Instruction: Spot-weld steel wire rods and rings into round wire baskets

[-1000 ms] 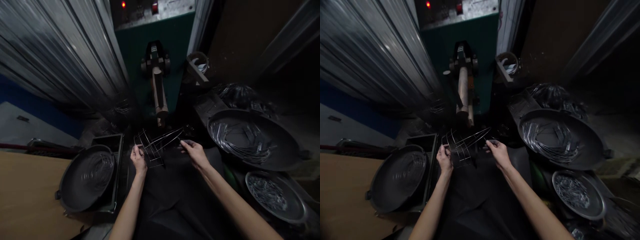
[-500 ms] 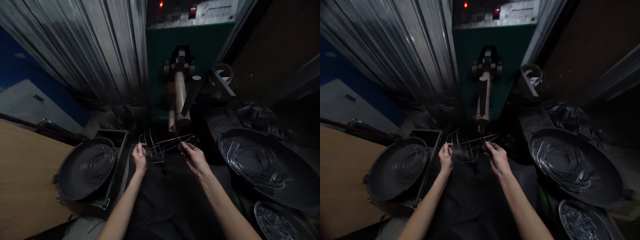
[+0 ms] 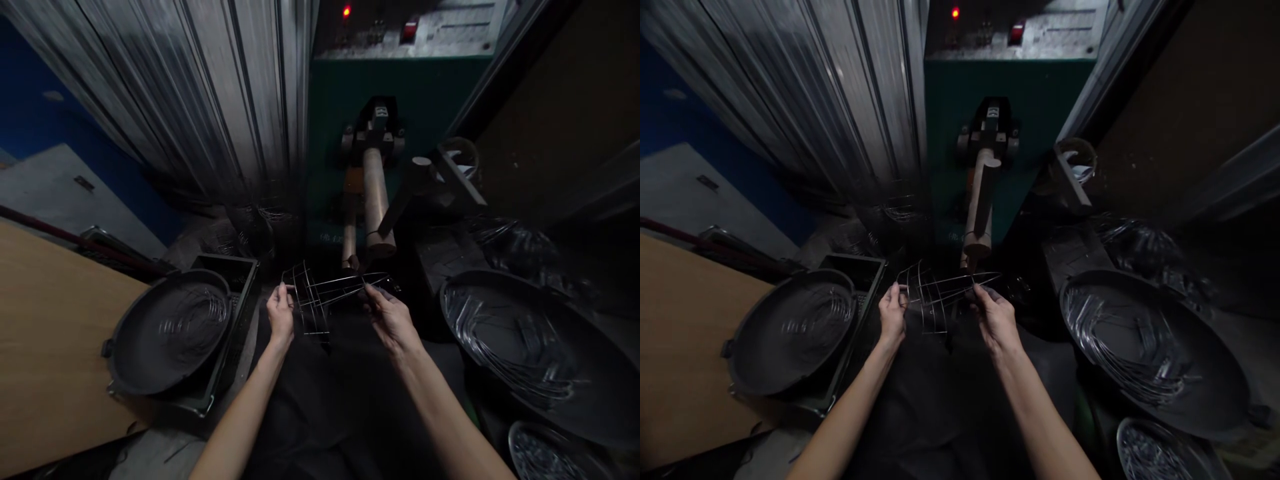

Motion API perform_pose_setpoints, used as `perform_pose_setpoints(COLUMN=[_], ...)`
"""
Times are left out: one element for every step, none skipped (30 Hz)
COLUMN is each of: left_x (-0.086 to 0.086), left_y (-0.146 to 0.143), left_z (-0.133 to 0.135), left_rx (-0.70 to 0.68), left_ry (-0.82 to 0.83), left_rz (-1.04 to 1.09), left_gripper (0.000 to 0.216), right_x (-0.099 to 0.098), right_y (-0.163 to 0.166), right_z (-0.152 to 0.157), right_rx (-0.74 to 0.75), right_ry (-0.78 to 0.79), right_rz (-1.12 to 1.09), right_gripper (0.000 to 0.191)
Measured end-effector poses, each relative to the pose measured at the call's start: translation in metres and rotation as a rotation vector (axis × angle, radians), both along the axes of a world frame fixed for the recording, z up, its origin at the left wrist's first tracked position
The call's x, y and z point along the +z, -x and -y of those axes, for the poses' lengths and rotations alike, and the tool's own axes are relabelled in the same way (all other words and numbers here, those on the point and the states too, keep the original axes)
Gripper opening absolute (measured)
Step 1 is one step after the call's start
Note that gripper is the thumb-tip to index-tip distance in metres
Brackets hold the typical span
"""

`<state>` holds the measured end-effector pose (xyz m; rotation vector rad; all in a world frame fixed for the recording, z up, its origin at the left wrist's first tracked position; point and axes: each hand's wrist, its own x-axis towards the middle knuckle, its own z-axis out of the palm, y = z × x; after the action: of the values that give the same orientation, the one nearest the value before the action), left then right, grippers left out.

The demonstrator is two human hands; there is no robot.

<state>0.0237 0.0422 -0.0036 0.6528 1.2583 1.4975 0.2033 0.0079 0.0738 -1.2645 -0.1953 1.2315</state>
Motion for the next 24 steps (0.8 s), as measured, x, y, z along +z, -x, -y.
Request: perform_pose_setpoints(left_x=[0.001, 0.001, 0.002, 0.003, 0.003, 0.003, 0.003, 0.003, 0.003, 0.003, 0.003, 0.002, 0.002, 0.002, 0.002, 0.003, 0.003, 0.004, 0.004, 0.005, 0.005, 0.006, 0.006, 0.006], left_y=[0.0, 0.0, 0.001, 0.001, 0.002, 0.002, 0.002, 0.002, 0.001, 0.0, -0.001, -0.001, -0.002, -0.003, -0.003, -0.003, -0.003, -0.003, -0.003, -0.003, -0.002, -0.002, -0.001, -0.001], left_z=[-0.001, -0.002, -0.003, -0.004, -0.005, -0.006, -0.006, -0.005, -0.005, -0.004, -0.004, -0.003, -0.003, -0.002, -0.003, -0.003, -0.005, -0.006, -0.008, -0.01, -0.011, -0.013, -0.014, -0.015], left_rx=[-0.001, -0.004, -0.007, -0.01, -0.014, -0.018, -0.021, -0.022, -0.021, -0.017, -0.013, -0.013, -0.021, -0.031, -0.037, -0.038, -0.03, -0.014, 0.004, 0.02, 0.029, 0.031, 0.03, 0.027], left_ry=[0.001, 0.003, 0.005, 0.006, 0.007, 0.01, 0.015, 0.021, 0.028, 0.035, 0.042, 0.046, 0.051, 0.057, 0.064, 0.068, 0.069, 0.067, 0.064, 0.059, 0.052, 0.043, 0.032, 0.022], left_rz=[-0.006, -0.015, -0.024, -0.033, -0.037, -0.034, -0.023, -0.009, 0.01, 0.032, 0.054, 0.077, 0.101, 0.125, 0.144, 0.157, 0.165, 0.168, 0.169, 0.167, 0.164, 0.159, 0.15, 0.138], left_gripper=[0.045, 0.046, 0.046, 0.046, 0.047, 0.047, 0.046, 0.046, 0.046, 0.045, 0.045, 0.045, 0.045, 0.045, 0.045, 0.045, 0.045, 0.044, 0.044, 0.044, 0.043, 0.043, 0.043, 0.043], right_x=[0.001, 0.001, 0.003, 0.004, 0.006, 0.008, 0.01, 0.012, 0.013, 0.014, 0.015, 0.015, 0.014, 0.013, 0.011, 0.008, 0.005, 0.002, -0.001, -0.004, -0.006, -0.009, -0.01, -0.012], right_y=[0.0, 0.0, 0.0, 0.001, 0.002, 0.003, 0.004, 0.005, 0.005, 0.006, 0.006, 0.005, 0.004, 0.003, 0.002, 0.0, -0.001, -0.003, -0.005, -0.007, -0.009, -0.01, -0.012, -0.014], right_z=[-0.001, -0.003, -0.004, -0.005, -0.006, -0.007, -0.007, -0.008, -0.008, -0.008, -0.007, -0.006, -0.004, -0.002, 0.001, 0.004, 0.007, 0.011, 0.014, 0.016, 0.019, 0.021, 0.023, 0.025], right_rx=[-0.004, -0.008, -0.013, -0.018, -0.022, -0.028, -0.034, -0.039, -0.042, -0.044, -0.041, -0.036, -0.03, -0.029, -0.033, -0.04, -0.047, -0.055, -0.061, -0.065, -0.067, -0.068, -0.067, -0.067], right_ry=[0.005, 0.009, 0.014, 0.019, 0.028, 0.037, 0.047, 0.055, 0.06, 0.061, 0.06, 0.057, 0.052, 0.046, 0.044, 0.044, 0.046, 0.05, 0.057, 0.064, 0.069, 0.074, 0.078, 0.079], right_rz=[-0.014, -0.028, -0.041, -0.053, -0.066, -0.078, -0.087, -0.094, -0.098, -0.101, -0.106, -0.111, -0.119, -0.125, -0.129, -0.129, -0.126, -0.119, -0.11, -0.098, -0.088, -0.081, -0.078, -0.079], right_gripper=[0.024, 0.022, 0.021, 0.019, 0.019, 0.018, 0.018, 0.017, 0.016, 0.015, 0.014, 0.013, 0.012, 0.011, 0.012, 0.014, 0.015, 0.017, 0.018, 0.019, 0.02, 0.021, 0.021, 0.021])
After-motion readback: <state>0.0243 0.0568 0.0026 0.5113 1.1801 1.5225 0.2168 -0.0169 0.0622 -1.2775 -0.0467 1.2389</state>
